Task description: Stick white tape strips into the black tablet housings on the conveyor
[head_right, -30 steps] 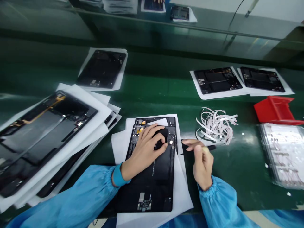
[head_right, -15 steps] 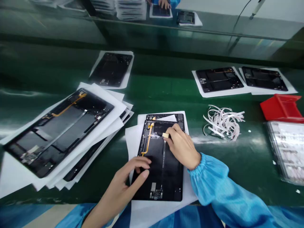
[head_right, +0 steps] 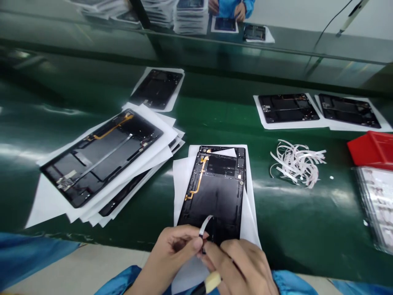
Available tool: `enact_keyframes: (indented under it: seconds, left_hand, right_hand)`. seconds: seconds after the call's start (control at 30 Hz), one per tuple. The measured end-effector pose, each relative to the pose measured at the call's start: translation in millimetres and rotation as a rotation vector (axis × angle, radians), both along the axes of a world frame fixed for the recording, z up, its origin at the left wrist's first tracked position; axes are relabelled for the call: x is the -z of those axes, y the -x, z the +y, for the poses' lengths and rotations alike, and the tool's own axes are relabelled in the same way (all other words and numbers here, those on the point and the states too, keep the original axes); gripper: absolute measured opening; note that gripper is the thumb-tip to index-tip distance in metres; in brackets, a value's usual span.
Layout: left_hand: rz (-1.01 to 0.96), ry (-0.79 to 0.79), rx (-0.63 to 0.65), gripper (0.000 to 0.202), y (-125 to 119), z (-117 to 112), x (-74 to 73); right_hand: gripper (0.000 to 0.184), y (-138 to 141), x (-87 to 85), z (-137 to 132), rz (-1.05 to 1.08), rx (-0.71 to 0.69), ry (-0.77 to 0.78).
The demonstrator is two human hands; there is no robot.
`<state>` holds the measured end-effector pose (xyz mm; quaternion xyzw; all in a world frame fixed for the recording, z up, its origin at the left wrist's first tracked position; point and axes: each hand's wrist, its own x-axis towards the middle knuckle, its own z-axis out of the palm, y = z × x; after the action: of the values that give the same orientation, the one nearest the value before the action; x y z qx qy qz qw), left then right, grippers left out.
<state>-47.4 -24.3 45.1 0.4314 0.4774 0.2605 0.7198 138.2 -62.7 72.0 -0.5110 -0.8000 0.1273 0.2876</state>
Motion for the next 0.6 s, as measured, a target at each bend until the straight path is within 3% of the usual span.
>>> enact_keyframes:
  seconds: [0.17,0.4,0.5,0.6]
  left_hand:
    - [0.134,-0.435,0.001,0.013,-7,3,0.0]
    - [0.184,-0.899,0.071,0.018,-23,10,-0.1]
    - [0.224,-1.006,0.133,0.018,-20,10,2.4]
    - [0.267,-0.956,0.218,0.016,2,1,4.0]
  right_hand:
    - [0.034,-8,1.1,11,-0.01,-0.009,-0.029]
    - [0.044,-9,-3.7,13,-0.259,-0.004,-0.08]
    - [0.044,-10,2.2,16,-0.275,0.006,-0.047]
    - [0.035,-14,9.7,23,-0.166,0.06,0.081]
